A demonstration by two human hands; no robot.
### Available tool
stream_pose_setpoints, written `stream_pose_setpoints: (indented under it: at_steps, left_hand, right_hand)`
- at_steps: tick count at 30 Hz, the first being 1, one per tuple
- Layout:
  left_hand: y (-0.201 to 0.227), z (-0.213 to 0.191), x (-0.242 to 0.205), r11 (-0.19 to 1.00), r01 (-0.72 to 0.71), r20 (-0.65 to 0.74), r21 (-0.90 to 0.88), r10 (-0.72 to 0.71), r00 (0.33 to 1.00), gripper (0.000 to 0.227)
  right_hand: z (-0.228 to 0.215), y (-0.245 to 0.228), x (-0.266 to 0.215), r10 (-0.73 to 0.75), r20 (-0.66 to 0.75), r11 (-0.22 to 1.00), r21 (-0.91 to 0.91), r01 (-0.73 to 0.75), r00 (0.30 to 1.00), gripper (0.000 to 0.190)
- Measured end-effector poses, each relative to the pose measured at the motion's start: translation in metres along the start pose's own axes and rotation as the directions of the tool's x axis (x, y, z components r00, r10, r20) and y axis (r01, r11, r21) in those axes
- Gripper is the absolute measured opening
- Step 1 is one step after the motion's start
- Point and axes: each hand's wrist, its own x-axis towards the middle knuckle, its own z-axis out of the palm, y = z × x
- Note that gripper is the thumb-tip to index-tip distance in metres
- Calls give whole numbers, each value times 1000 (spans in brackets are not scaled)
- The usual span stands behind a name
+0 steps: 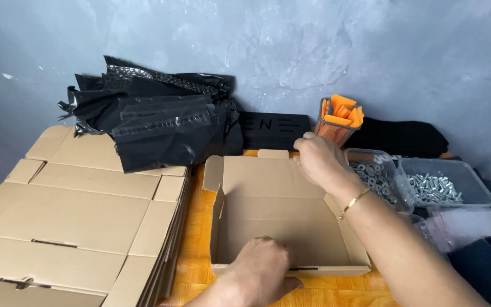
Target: The person cleans a black metal plate with a brush, then places the plate and a black foam pad inside a cardboard box.
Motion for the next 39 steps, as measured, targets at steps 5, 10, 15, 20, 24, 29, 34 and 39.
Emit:
stream_pose_setpoints:
  at_steps: [5,10,15,20,24,29,34,39]
  left_hand:
    - [-10,20,18,999,-40,20,18,40,999,43]
    - [-17,30,25,998,-46,44,-44,48,998,41]
    - [-30,63,39,992,-115,-56,-42,113,992,34]
    - [-39,103,51,988,-148,-276,51,157,948,14]
    - [-41,121,56,987,-144,-371,76,162,915,12]
    - [-39,118,53,984,-157,-401,90,180,898,11]
    - [-40,109,48,968,-178,-449,176,240,861,8]
    - [-35,87,39,983,-182,-289,32,184,939,22]
  right_hand:
    - [42,9,52,-121,-57,992,-39,119,991,12]
    - [66,14,86,-98,6,989,-109,98,995,15]
    - [73,15,111,3,116,990,-141,13,993,30]
    - [89,19,131,-58,79,955,-285,79,995,38]
    - [98,19,133,-135,-12,940,-316,125,991,33]
    - [95,21,127,-206,-208,928,-352,123,956,18]
    - [93,17,118,-345,-377,832,-547,94,859,13]
    - [83,4,100,-412,-439,786,-614,69,798,12]
